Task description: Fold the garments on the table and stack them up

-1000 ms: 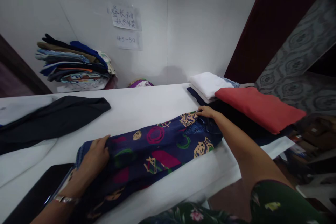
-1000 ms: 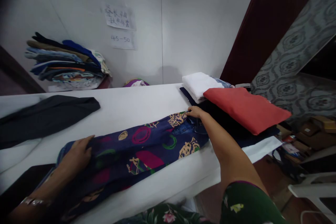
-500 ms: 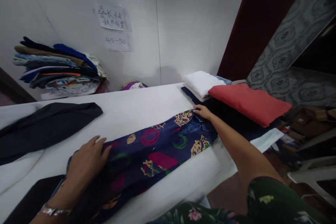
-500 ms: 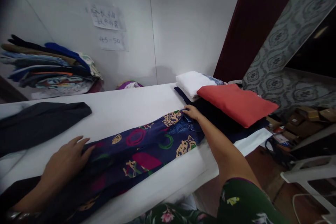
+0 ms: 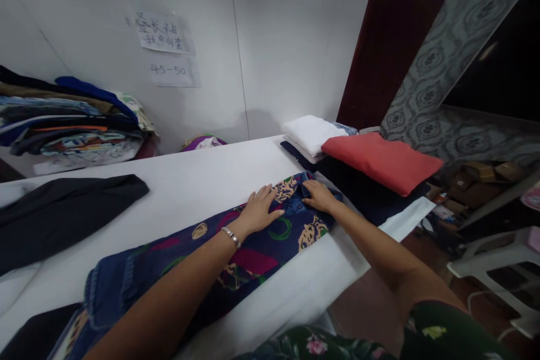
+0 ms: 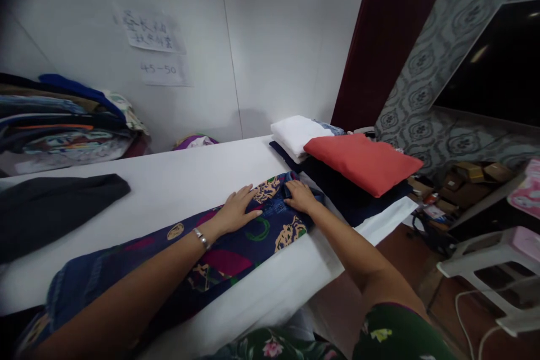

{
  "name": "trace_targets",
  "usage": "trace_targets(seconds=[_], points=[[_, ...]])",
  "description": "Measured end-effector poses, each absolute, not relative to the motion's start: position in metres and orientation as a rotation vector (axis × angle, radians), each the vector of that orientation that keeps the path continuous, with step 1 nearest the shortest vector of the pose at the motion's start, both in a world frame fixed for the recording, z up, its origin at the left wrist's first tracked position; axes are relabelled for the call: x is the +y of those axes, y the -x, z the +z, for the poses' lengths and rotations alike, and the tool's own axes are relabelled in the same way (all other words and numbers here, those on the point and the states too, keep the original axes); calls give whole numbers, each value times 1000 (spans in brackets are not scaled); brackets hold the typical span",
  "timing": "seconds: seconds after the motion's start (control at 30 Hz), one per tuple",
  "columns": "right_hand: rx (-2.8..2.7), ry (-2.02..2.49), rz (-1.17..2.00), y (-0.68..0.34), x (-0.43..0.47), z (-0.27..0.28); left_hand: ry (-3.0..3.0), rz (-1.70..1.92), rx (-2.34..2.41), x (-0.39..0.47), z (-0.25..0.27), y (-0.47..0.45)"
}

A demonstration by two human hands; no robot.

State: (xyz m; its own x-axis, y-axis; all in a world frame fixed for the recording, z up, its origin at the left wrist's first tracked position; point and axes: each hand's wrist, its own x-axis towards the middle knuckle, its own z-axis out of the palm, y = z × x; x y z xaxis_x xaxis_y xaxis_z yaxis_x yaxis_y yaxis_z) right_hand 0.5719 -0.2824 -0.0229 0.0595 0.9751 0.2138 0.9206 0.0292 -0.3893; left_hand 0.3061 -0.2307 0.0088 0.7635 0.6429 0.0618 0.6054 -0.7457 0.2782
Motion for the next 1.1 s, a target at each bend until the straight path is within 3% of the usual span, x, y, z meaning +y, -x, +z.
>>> trace_targets(seconds=[0.53,0.73,0.97,1.1], points=[[-1000,1632,296,-599,-269,-46,-2932,2,774,-239,-22,-331],[-920,1505,335,-593,-270,-46,-2773,-53,759,-236,-2,-333],[-961,1482,318,-588,-273,-47,-2742,429,886,-223,15,-378],[-1035,1501,279,-586,-275,-46,-2766,149,848,-223,-9,-400]])
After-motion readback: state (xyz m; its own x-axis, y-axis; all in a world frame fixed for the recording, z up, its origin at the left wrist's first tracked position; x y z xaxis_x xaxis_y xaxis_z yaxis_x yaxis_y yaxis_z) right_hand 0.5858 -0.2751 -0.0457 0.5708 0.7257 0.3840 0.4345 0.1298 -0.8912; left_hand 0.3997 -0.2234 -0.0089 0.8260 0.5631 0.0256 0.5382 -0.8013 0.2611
